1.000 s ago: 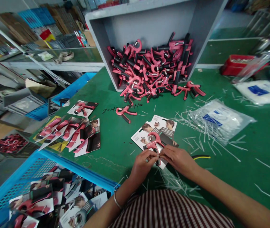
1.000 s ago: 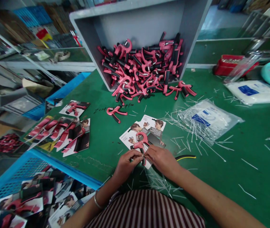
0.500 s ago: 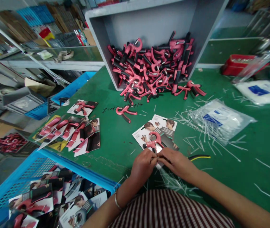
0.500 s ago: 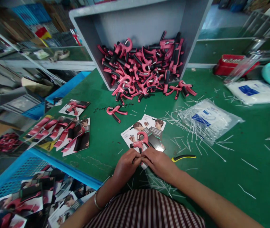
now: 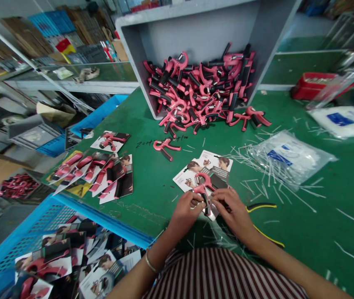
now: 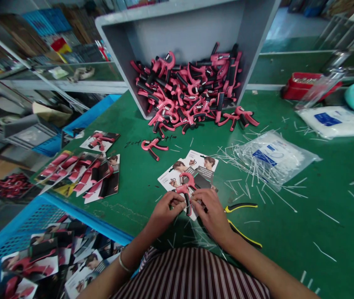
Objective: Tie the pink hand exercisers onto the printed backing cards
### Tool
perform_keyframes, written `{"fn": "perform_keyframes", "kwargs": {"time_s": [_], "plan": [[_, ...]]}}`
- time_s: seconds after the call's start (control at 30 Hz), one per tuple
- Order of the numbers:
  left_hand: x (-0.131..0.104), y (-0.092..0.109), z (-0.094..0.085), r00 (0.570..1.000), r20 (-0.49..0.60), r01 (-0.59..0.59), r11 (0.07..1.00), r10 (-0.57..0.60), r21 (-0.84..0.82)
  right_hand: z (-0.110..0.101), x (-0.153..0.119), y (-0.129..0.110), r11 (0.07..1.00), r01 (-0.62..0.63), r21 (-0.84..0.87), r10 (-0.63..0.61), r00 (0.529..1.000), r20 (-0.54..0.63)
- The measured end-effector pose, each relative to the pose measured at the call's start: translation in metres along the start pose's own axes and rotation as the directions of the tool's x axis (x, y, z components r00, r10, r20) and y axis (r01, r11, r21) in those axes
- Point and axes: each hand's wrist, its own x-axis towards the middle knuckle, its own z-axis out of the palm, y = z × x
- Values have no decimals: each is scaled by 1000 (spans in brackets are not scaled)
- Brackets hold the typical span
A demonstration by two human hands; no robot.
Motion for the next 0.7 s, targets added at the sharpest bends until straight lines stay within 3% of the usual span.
{"fn": "perform_keyframes", "kwargs": {"time_s": [0.13,0.23,0.5,0.6,0.7], "plan": [[1,3,19,988,-152,39,999,-39,-4,9,-4,-7,999,-1,53,0,1000,13],[2,2,26,981,-192,46,998,-39,31,12,-5,-12,999,36,38,-37,999,39],[9,1,14,997,-78,8,999,-12,-51,12,2,-13,999,-11,-52,10,1000,-30],[9,6,18,994,-100,44,998,-39,52,15,2,-15,1000,-3,-7,3,999,-54],[13,3,11,995,-98,22,983,-4,184,1,-2,-8,999,-48,6,48,995,-91]]}}
